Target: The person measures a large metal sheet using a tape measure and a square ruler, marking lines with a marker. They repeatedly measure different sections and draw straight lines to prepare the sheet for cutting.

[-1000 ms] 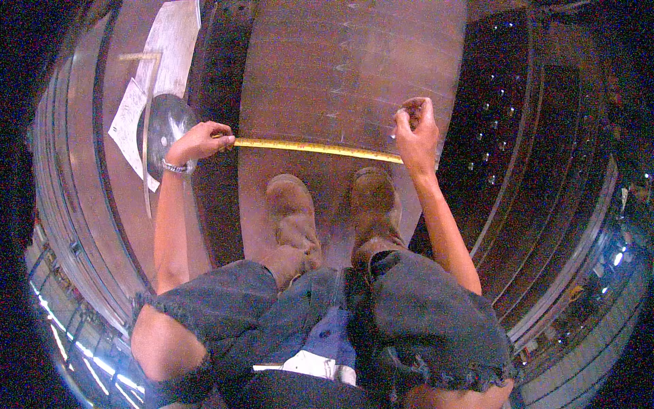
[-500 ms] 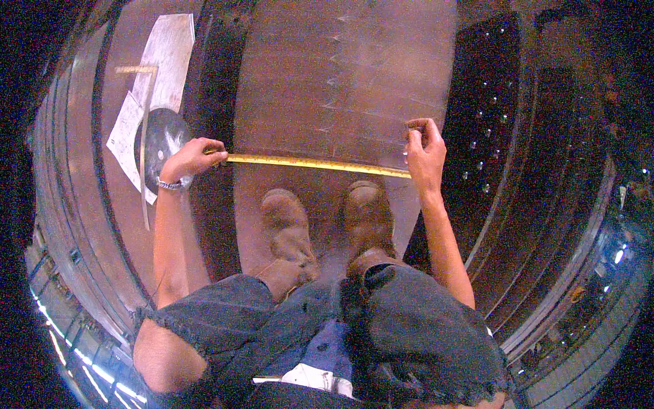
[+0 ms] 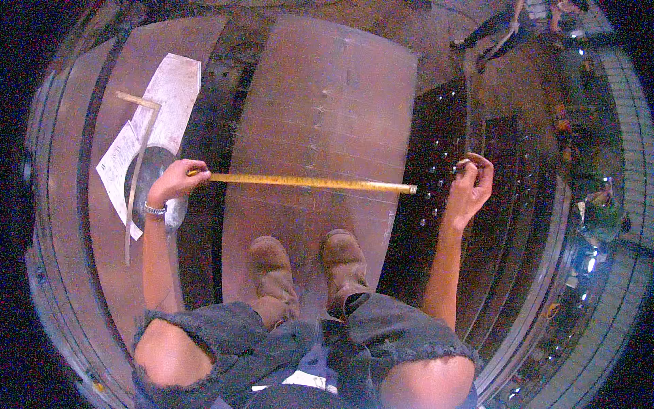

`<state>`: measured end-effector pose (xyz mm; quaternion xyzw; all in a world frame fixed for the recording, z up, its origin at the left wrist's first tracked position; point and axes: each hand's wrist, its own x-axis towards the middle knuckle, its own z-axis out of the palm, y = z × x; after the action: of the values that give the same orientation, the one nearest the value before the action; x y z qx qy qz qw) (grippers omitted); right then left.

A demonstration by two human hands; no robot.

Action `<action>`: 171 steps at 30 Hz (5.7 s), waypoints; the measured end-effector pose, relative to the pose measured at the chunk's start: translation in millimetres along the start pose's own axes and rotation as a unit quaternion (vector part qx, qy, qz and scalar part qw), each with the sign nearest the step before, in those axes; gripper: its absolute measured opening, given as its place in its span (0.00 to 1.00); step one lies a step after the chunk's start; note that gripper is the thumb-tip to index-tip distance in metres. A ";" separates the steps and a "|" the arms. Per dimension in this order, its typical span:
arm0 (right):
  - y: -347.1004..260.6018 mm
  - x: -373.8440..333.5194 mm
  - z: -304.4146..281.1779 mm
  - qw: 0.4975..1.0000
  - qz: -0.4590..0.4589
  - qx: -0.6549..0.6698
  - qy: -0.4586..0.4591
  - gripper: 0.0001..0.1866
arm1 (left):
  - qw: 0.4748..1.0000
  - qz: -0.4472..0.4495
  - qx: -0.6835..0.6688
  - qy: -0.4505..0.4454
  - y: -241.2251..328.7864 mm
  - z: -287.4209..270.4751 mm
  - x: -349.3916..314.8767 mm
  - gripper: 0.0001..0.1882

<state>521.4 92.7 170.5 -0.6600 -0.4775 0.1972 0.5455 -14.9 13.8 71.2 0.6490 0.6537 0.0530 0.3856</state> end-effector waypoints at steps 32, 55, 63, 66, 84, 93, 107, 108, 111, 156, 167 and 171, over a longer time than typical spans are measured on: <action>3.6 107.1 200.2 0.960 -0.108 -0.112 -0.232 0.10 | 0.981 -0.139 -0.078 0.107 -22.6 -140.0 -54.8 0.16; 244.2 261.6 169.5 0.988 0.092 -0.091 -0.089 0.16 | 0.988 -0.036 0.128 0.074 154.9 -159.2 269.6 0.24; 292.6 290.6 193.1 0.960 0.182 -0.197 -0.087 0.20 | 0.982 -0.089 0.169 0.012 171.2 -148.4 348.2 0.22; 306.7 287.2 205.4 0.958 0.162 -0.226 -0.070 0.20 | 0.978 -0.083 0.189 0.001 164.1 -150.2 364.6 0.22; 288.6 294.4 223.1 0.919 0.179 -0.313 -0.158 0.18 | 0.967 -0.128 0.213 -0.051 125.6 -153.5 410.2 0.23; 304.9 303.7 216.9 0.914 0.202 -0.280 -0.215 0.16 | 0.969 -0.116 0.212 -0.058 121.7 -153.3 427.6 0.23; 230.1 275.0 193.4 0.955 0.202 -0.129 -0.178 0.13 | 0.952 -0.160 0.255 -0.060 121.0 -148.6 447.5 0.28; 231.4 274.1 192.6 0.955 0.201 -0.133 -0.171 0.13 | 0.955 -0.152 0.249 -0.058 120.9 -148.4 448.6 0.29; 224.9 273.3 193.0 0.953 0.185 -0.166 -0.173 0.14 | 0.959 -0.144 0.241 -0.050 117.5 -146.9 447.4 0.31; 131.1 287.9 221.6 0.965 0.122 -0.094 -0.211 0.09 | 0.960 -0.169 0.207 -0.083 102.6 -147.1 453.3 0.30; 122.0 271.6 257.1 0.950 0.192 0.029 -0.246 0.12 | 0.953 -0.184 0.231 -0.060 115.7 -143.0 449.3 0.23; 108.9 271.8 262.0 0.934 0.261 0.051 -0.239 0.12 | 0.954 -0.194 0.226 -0.049 122.1 -146.6 442.1 0.23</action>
<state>488.7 467.3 56.7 -0.6662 -0.3939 0.5084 0.3776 61.5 488.8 50.5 0.5817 0.7423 -0.2032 0.2634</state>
